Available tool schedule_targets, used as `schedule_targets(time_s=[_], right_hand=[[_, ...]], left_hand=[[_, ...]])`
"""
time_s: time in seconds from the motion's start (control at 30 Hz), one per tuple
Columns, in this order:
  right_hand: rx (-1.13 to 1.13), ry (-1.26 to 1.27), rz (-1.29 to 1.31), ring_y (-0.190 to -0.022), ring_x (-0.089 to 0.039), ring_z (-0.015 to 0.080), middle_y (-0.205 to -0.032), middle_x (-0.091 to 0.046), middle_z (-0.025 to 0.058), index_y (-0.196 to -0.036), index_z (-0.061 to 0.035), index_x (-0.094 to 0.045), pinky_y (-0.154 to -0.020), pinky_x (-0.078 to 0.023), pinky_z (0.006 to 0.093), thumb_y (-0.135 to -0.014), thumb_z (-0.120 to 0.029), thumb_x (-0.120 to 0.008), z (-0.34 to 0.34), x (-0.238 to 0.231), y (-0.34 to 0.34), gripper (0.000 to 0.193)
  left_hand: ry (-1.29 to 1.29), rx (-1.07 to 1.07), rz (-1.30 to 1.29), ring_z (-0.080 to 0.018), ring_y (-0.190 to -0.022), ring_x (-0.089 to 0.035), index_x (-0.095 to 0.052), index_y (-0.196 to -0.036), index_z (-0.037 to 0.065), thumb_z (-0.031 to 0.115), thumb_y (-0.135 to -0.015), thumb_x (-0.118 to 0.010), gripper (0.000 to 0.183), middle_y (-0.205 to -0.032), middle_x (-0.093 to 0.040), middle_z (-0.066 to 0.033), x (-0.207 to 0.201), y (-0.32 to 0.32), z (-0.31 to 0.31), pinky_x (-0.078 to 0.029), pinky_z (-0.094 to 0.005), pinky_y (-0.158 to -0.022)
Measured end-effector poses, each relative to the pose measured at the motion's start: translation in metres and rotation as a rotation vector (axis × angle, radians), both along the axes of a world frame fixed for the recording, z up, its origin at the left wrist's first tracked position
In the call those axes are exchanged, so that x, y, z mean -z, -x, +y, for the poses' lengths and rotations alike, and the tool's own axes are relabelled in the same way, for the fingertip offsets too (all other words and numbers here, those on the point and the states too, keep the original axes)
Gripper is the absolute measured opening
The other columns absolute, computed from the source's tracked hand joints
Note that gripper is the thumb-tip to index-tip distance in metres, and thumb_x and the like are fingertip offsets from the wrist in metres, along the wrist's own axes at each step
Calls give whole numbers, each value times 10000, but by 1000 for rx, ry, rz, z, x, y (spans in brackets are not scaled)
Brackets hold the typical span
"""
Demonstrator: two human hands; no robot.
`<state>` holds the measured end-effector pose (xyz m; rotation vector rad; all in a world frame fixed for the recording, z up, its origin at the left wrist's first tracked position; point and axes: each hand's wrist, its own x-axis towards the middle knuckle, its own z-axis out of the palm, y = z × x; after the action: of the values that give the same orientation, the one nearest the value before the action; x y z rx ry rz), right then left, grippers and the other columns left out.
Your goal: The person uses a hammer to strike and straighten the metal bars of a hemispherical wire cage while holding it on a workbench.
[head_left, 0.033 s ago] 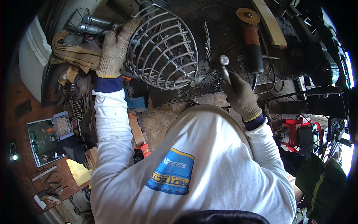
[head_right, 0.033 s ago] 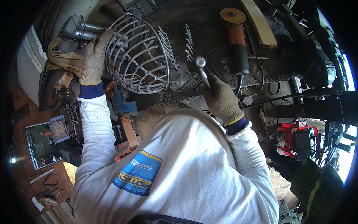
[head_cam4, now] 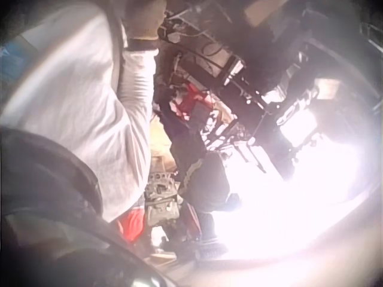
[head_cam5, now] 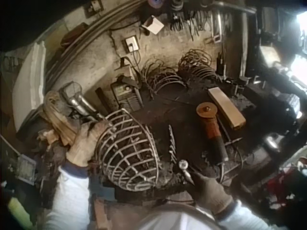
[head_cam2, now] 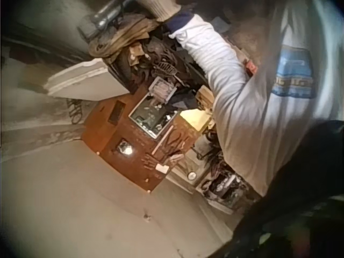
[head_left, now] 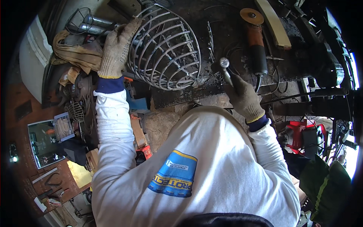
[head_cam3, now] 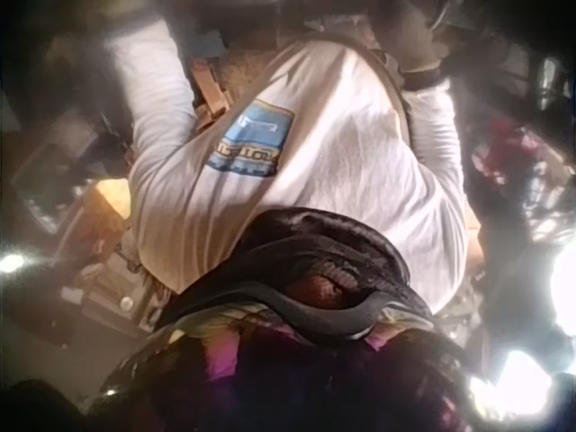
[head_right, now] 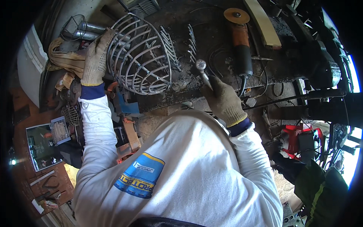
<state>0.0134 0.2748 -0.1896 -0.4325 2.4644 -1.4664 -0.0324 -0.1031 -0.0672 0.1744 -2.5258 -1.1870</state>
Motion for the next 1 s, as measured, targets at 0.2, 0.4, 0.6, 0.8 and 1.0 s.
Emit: schedule_targets(time_s=[0.2,0.4,0.6,0.8,1.0], right_hand=[[-110,-261,269,-912,-664,394,-965,-683,218,-1208,-87,-584,-760,-526,488,-918,-299,-601,-10,13,3,360],[-276,-500,292,-910,-684,350,-951,-695,173,-1265,-162,-576,-748,-542,469,-925,-360,-596,-31,10,16,393],[-406,-627,338,-963,-677,343,-1062,-678,148,-1292,-188,-577,-777,-547,465,-913,-427,-597,-42,1,16,449],[-253,-503,473,-904,-661,369,-931,-659,167,-1163,-189,-664,-755,-532,470,-866,-430,-658,-41,11,10,382],[-214,-284,406,-1003,-666,309,-1095,-657,172,-1325,-138,-567,-848,-547,419,-934,-379,-626,-35,-13,13,463]], left_hand=[[59,-36,-39,-259,-1008,-620,-660,-1166,-36,536,-907,-604,631,-1110,-695,-172,-11,-11,18,-435,-346,-938],[152,54,8,-258,-1005,-621,-665,-1158,-32,556,-906,-590,644,-1102,-697,-172,-14,-19,22,-431,-340,-941],[149,32,-45,-251,-993,-623,-666,-1148,-42,544,-894,-608,641,-1079,-698,-168,-11,-12,16,-441,-339,-930],[162,92,2,-251,-1008,-623,-655,-1175,-37,547,-889,-613,652,-1086,-695,-162,0,-14,10,-441,-334,-940],[47,128,26,-222,-1040,-615,-654,-1185,-30,558,-878,-630,663,-1127,-687,-149,9,-14,6,-436,-323,-956]])
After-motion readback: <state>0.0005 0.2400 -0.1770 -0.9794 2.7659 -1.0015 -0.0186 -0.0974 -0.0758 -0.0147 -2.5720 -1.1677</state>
